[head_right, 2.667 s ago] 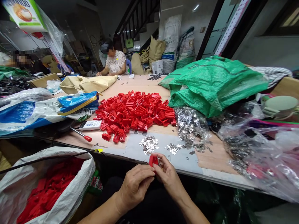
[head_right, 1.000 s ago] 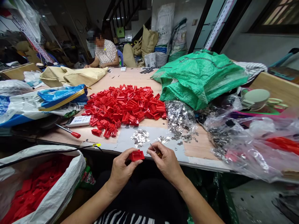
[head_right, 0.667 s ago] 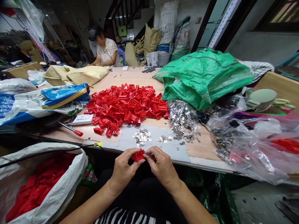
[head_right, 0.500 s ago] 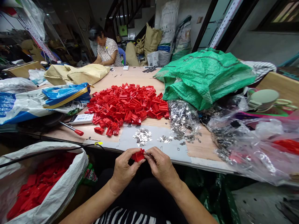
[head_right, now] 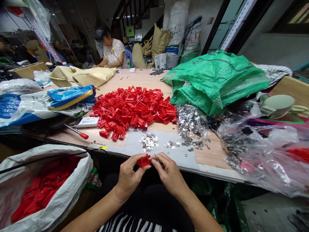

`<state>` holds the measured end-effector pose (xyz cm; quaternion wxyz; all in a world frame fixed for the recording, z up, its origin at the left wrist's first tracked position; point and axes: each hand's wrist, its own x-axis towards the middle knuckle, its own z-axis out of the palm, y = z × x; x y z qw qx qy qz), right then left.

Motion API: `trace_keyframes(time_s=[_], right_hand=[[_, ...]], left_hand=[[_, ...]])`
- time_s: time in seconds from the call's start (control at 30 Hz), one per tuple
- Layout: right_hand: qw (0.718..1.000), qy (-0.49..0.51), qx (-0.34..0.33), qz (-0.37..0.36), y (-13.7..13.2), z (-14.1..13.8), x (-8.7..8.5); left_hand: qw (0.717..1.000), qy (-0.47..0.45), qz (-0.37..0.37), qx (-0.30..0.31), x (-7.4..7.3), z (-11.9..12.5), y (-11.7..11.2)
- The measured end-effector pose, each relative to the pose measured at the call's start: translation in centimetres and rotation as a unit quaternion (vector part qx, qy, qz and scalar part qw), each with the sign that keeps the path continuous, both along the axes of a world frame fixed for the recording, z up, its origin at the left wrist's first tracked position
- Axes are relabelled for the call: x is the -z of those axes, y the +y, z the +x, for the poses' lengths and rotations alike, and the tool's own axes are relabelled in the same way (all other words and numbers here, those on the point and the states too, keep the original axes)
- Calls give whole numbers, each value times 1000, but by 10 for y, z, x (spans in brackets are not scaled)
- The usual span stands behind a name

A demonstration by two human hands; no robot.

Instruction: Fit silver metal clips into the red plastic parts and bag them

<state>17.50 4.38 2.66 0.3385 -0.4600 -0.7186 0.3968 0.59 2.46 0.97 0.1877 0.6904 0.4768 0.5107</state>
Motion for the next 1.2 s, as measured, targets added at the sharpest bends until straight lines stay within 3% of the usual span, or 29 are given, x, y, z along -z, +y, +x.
trace_keyframes(time_s=[0.13, 0.23, 0.33, 0.67, 0.9, 1.2], right_hand=[[991, 62, 36, -112, 4, 10, 5], [989, 68, 72, -109, 7, 11, 8], [991, 70, 52, -103, 8, 6, 8], [967, 159, -17, -199, 7, 2, 16], [929, 203, -66, -302, 2, 2, 9], [912, 218, -93, -334, 2, 4, 14]], left_hand=[[1000, 12, -7, 7, 1, -1, 0], [1000, 19, 1, 16, 1, 0, -1], [1000, 17, 3, 26, 1, 1, -1], [996, -10, -22, 83, 0, 0, -6], [995, -22, -27, 99, 2, -3, -5], [993, -16, -44, 108, 5, -10, -3]])
